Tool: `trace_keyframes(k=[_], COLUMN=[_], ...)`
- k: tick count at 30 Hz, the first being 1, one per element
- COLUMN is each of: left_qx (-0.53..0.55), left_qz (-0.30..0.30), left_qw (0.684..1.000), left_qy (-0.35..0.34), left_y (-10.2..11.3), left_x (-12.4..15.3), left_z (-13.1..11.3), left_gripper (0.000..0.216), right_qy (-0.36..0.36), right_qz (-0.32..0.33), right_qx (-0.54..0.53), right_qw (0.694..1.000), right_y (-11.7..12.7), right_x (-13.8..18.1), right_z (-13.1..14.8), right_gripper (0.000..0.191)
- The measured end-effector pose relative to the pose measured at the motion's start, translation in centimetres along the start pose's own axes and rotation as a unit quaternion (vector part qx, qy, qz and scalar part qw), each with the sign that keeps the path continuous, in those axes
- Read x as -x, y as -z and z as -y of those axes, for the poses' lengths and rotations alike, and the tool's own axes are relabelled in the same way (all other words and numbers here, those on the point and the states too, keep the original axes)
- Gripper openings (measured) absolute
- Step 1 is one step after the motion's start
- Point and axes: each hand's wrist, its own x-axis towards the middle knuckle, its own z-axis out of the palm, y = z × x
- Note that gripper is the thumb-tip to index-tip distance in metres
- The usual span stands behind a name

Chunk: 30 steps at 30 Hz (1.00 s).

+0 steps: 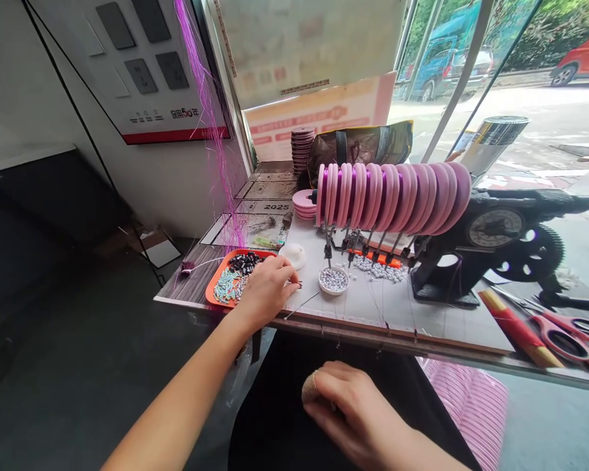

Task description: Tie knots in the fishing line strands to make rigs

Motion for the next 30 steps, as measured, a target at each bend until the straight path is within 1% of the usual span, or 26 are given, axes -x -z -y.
trace_keyframes(k=[6, 8, 10, 11, 12, 14, 16, 17, 18, 20, 23, 26, 30], left_qx=[0.061, 0.087, 0.158, 0.242, 0.328, 0.435, 0.496, 0.508, 0.514, 0.509, 0.493, 0.481, 0.470], left_qz=[-0.039, -0.061, -0.087, -0.103, -0.111, -0.107, -0.113, -0.120, -0.126, -0.129, -0.126, -0.128, -0.129], left_qw=[0.997, 0.993, 0.981, 0.959, 0.926, 0.864, 0.812, 0.795, 0.786, 0.783, 0.795, 0.809, 0.819], left_qy=[0.031, 0.042, 0.073, 0.107, 0.150, 0.229, 0.287, 0.308, 0.321, 0.334, 0.330, 0.314, 0.302], left_y=[0.7, 1.3, 1.8, 1.9, 1.8, 1.3, 0.4, -0.1, -0.5, -1.1, -1.6, -1.7, -2.0], left_x=[0.0, 0.6, 2.0, 3.0, 4.1, 6.6, 8.9, 9.8, 10.6, 11.6, 12.2, 12.2, 12.3], left_z=[0.0, -0.5, -1.5, -2.1, -2.7, -4.1, -5.4, -6.0, -6.5, -7.4, -8.2, -8.5, -8.5], left_gripper=[0.010, 0.009, 0.014, 0.017, 0.016, 0.008, 0.006, 0.005, 0.006, 0.005, 0.005, 0.006, 0.005], right_qy=[-0.021, -0.033, -0.051, -0.063, -0.074, -0.083, -0.079, -0.073, -0.065, -0.049, -0.022, -0.005, -0.003], right_qz=[-0.004, -0.023, -0.054, -0.072, -0.090, -0.119, -0.133, -0.136, -0.136, -0.136, -0.134, -0.136, -0.143], right_qx=[-0.035, -0.055, -0.076, -0.084, -0.088, -0.090, -0.083, -0.078, -0.071, -0.048, 0.006, 0.060, 0.066], right_qw=[0.999, 0.998, 0.994, 0.992, 0.989, 0.985, 0.984, 0.985, 0.986, 0.988, 0.991, 0.989, 0.987], right_y=[0.2, 0.3, 0.5, 0.6, 0.7, 0.8, 0.8, 0.7, 0.6, 0.5, 0.3, 0.2, 0.2], right_x=[0.2, 0.3, 0.5, 0.5, 0.6, 0.9, 1.1, 1.3, 1.4, 1.6, 1.8, 1.8, 1.7], right_z=[0.1, 0.2, 0.2, 0.2, 0.1, 0.1, 0.2, 0.2, 0.3, 0.5, 0.9, 1.2, 1.3], right_gripper=[0.015, 0.015, 0.015, 0.015, 0.016, 0.016, 0.015, 0.014, 0.013, 0.011, 0.011, 0.013, 0.014])
